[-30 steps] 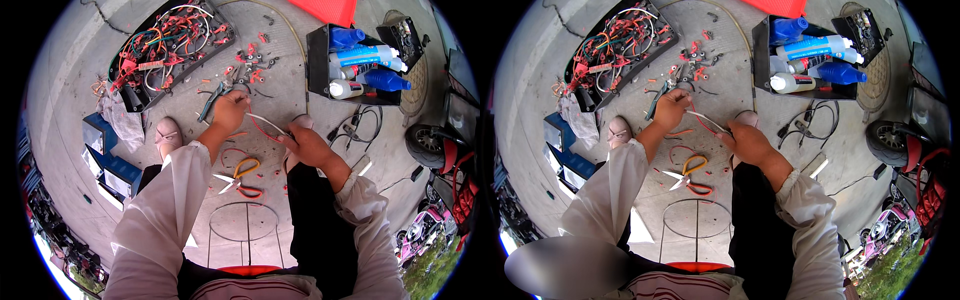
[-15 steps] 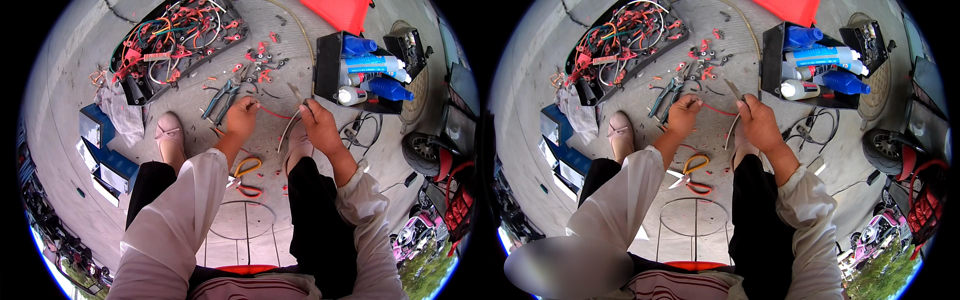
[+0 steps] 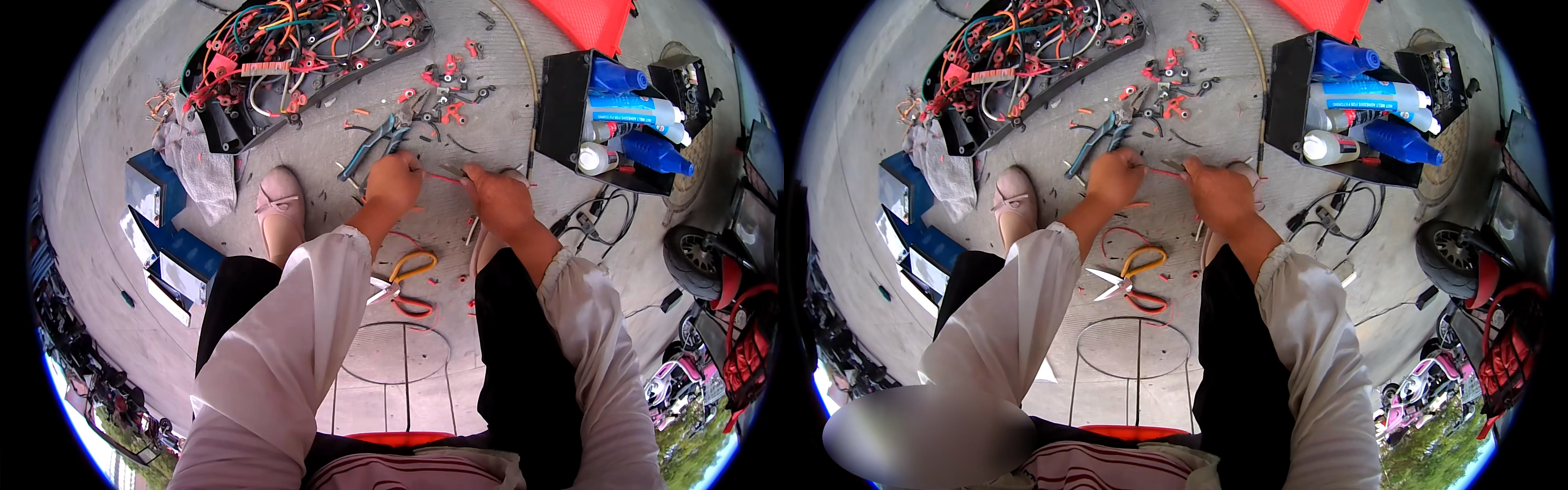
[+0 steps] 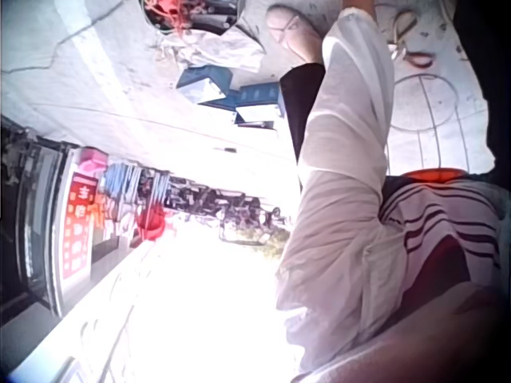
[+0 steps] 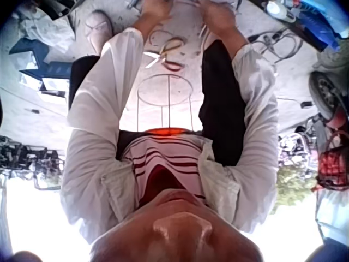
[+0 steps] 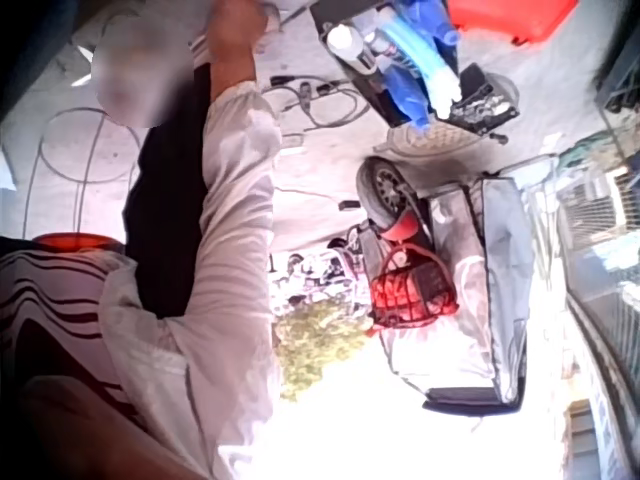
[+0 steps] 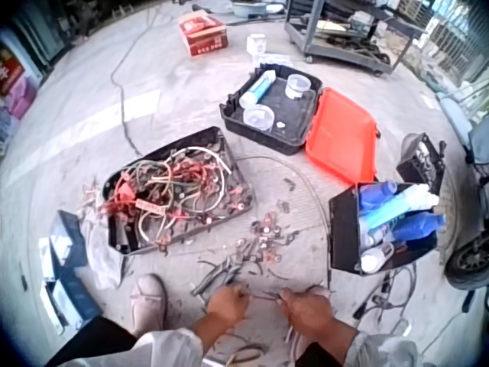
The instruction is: The person sits on a low stool and works on a bundle of wires, using pliers and a knife to strip insulation and twist wire ends. They handle multiple colored wires, cut pieces, and prepare connections.
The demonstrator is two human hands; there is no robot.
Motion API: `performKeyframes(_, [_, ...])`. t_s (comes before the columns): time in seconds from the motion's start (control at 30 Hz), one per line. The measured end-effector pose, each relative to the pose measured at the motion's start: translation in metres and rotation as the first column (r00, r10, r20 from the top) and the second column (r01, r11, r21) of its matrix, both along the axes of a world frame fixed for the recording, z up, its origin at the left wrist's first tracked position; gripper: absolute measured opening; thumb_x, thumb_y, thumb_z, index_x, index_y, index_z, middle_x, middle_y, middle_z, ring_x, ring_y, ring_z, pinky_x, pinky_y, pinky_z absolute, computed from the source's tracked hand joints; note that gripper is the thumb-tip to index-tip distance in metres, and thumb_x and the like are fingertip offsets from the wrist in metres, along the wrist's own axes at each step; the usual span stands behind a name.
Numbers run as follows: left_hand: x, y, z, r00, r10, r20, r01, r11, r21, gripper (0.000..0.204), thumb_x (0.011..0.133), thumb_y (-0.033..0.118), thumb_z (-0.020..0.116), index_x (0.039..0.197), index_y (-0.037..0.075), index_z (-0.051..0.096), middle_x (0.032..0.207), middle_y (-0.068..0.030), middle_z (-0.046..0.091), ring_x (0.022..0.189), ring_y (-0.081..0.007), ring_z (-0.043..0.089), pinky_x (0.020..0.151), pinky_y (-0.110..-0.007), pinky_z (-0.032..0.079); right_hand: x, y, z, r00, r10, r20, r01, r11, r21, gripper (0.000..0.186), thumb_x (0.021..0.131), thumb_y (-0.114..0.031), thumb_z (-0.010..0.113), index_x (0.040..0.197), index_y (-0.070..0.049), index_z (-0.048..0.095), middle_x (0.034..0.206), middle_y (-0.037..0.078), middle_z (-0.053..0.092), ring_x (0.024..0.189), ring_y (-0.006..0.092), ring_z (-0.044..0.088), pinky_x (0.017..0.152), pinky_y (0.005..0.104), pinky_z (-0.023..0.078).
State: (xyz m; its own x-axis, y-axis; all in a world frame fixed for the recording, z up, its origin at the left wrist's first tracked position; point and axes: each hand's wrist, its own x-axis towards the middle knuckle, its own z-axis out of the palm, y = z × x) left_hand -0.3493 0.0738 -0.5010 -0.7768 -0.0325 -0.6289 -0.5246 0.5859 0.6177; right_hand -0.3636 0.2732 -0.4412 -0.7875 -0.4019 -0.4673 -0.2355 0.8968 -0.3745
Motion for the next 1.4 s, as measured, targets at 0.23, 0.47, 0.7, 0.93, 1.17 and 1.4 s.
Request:
performKeyframes(0.23, [-0.003, 0.010, 0.000, 0.991, -0.087, 0.098, 0.111, 0.957, -0.269, 0.018, 0.078, 0.022, 0.066, 0.089, 0.008, 0.071, 0.090, -0.0176, 0.070, 0.089, -0.0357, 0.067, 0.081, -0.045, 0.053, 0.016, -0.009, -0.028, 0.975, 0.206, -0.082, -0.202, 0.978, 0.059, 0.022, 0.080, -0.006, 0.057, 0.101, -0.009, 0.051, 0.086, 0.011, 0.065, 0.075, 0.0319, 0.068, 0.059, 0.0433, 0.054])
performKeyframes(0.47, [-0.011, 0.012, 0.012, 0.976, -0.085, 0.202, 0.134, 0.960, -0.244, 0.021, 0.080, 0.017, 0.061, 0.097, 0.006, 0.067, 0.100, -0.0209, 0.068, 0.097, -0.0380, 0.065, 0.085, -0.047, 0.052, 0.008, -0.019, -0.024, 0.951, 0.308, -0.026, -0.303, 0.946, 0.115, 0.022, 0.084, -0.008, 0.053, 0.106, -0.010, 0.051, 0.087, 0.010, 0.066, 0.075, 0.0305, 0.070, 0.061, 0.0407, 0.056])
performKeyframes(0.7, [-0.006, 0.009, 0.009, 0.987, -0.074, 0.145, 0.104, 0.972, -0.211, 0.020, 0.081, 0.018, 0.061, 0.095, 0.004, 0.066, 0.098, -0.0207, 0.068, 0.096, -0.0387, 0.065, 0.085, -0.047, 0.052, 0.004, -0.025, -0.023, 0.947, 0.321, 0.031, -0.322, 0.935, 0.149, 0.023, 0.086, -0.009, 0.053, 0.108, -0.012, 0.051, 0.091, 0.010, 0.067, 0.079, 0.0300, 0.070, 0.066, 0.0410, 0.057])
performKeyframes(0.93, [-0.006, 0.008, 0.010, 0.986, -0.052, 0.158, 0.083, 0.977, -0.198, 0.021, 0.081, 0.018, 0.061, 0.096, 0.005, 0.066, 0.100, -0.0208, 0.068, 0.098, -0.0388, 0.065, 0.085, -0.047, 0.052, 0.007, -0.024, -0.026, 0.956, 0.291, -0.029, -0.286, 0.952, 0.112, 0.030, 0.079, -0.007, 0.061, 0.105, -0.013, 0.049, 0.086, 0.010, 0.065, 0.077, 0.0318, 0.069, 0.062, 0.0428, 0.055])
performKeyframes(1.17, [-0.006, 0.009, 0.010, 0.988, -0.061, 0.145, 0.089, 0.977, -0.196, 0.021, 0.080, 0.017, 0.062, 0.096, 0.004, 0.067, 0.101, -0.0209, 0.068, 0.098, -0.0388, 0.065, 0.086, -0.046, 0.052, 0.009, -0.019, -0.033, 0.955, 0.290, -0.068, -0.281, 0.952, 0.124, 0.023, 0.082, -0.008, 0.057, 0.103, -0.013, 0.049, 0.083, 0.010, 0.065, 0.072, 0.0304, 0.069, 0.057, 0.0424, 0.055])
performKeyframes(1.4, [-0.006, 0.009, 0.006, 0.989, -0.068, 0.135, 0.095, 0.974, -0.203, 0.020, 0.080, 0.017, 0.062, 0.096, 0.005, 0.067, 0.099, -0.0206, 0.068, 0.097, -0.0382, 0.065, 0.085, -0.046, 0.052, 0.008, -0.020, -0.028, 0.952, 0.302, -0.055, -0.294, 0.948, 0.119, 0.022, 0.082, -0.008, 0.057, 0.103, -0.013, 0.049, 0.083, 0.010, 0.065, 0.073, 0.0309, 0.069, 0.058, 0.0428, 0.055])
